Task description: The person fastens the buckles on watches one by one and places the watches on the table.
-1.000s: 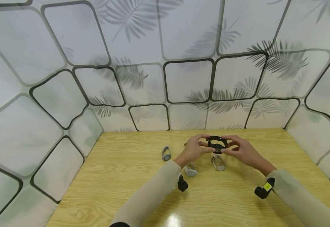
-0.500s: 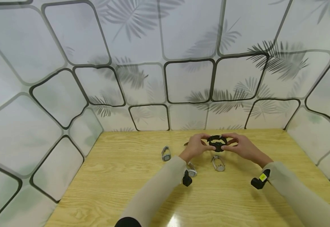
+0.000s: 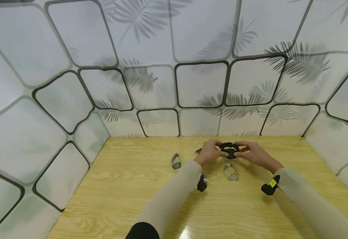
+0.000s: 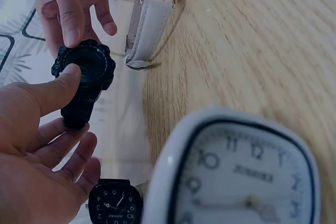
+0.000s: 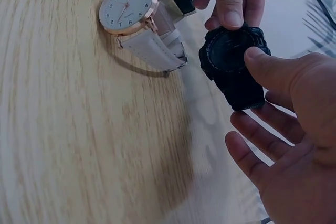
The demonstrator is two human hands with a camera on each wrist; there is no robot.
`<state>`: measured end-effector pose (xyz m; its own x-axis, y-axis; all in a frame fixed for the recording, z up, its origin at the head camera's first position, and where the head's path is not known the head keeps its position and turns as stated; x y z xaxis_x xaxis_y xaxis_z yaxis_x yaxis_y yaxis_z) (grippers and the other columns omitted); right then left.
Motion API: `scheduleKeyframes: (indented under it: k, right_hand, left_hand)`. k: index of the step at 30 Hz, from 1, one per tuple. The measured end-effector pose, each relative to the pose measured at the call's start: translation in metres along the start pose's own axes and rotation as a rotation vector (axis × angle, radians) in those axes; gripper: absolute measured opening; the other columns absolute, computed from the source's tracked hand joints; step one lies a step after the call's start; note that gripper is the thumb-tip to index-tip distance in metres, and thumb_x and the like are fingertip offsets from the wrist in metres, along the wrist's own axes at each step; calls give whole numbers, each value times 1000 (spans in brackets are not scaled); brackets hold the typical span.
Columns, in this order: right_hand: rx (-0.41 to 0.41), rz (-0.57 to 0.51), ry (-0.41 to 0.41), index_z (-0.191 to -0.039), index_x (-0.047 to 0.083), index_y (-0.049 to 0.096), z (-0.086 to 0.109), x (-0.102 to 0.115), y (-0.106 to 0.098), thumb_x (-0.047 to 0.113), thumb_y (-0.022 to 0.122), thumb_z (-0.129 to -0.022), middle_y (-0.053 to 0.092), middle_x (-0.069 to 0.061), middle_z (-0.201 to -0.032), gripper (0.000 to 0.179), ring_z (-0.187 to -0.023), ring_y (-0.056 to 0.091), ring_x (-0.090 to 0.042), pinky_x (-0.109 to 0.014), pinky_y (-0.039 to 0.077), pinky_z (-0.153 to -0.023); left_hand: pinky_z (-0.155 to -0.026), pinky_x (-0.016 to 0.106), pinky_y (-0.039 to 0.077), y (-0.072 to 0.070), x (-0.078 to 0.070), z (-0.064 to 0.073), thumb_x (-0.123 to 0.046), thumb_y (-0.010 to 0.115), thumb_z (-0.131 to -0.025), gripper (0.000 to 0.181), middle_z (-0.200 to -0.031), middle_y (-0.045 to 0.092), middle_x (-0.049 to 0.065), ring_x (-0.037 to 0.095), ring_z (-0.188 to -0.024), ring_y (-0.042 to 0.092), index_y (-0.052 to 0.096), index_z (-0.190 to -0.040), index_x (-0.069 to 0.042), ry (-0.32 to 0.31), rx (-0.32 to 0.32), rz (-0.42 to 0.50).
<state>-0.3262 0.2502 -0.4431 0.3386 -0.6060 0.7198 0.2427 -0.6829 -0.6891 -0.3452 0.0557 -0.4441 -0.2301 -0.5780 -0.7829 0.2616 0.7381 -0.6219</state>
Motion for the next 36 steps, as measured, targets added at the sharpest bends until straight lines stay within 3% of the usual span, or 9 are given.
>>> scheduleKeyframes:
  k: [8,14,22,36]
  right_hand:
    - [-3,-24,4,-150,-8,45,-2,-6,5,28,69,-102,47,-30,-151,64,-121,60,-46,-56,54,-94]
    - [14,-33,40,-153,-4,43,-2,-13,11,30,68,-102,44,-29,-153,66,-125,58,-47,-59,51,-98]
    - [8,-17,38,-151,-5,45,-3,-16,13,30,65,-104,47,-29,-150,62,-122,59,-45,-57,52,-96]
    - [10,-15,45,-151,-6,44,-5,-19,15,30,63,-105,47,-30,-150,62,-123,59,-46,-58,52,-98]
  left_hand:
    - [-94,33,55,1,2,-3,-30,86,-86,50,-125,70,0,19,-117,63,71,-130,-12,-65,-13,-98]
    - [-92,31,55,3,0,-3,-32,87,-86,47,-121,72,-1,17,-112,65,74,-127,-13,-72,8,-177]
    - [-90,30,56,2,2,-2,-36,85,-87,50,-125,71,1,17,-111,66,73,-129,-11,-94,48,-178]
    - [-92,30,55,2,2,-7,-40,81,-90,50,-124,72,2,18,-113,67,72,-131,-11,-71,77,-251]
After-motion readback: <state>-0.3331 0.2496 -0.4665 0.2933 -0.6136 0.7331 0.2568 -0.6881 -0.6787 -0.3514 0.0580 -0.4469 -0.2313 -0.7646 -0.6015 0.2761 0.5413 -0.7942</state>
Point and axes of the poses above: each hand's wrist, its own z-axis away from the middle knuckle, its own y-axis out of the palm, x = y × z, the point moved 5 cm from there along -z, towards the middle knuckle
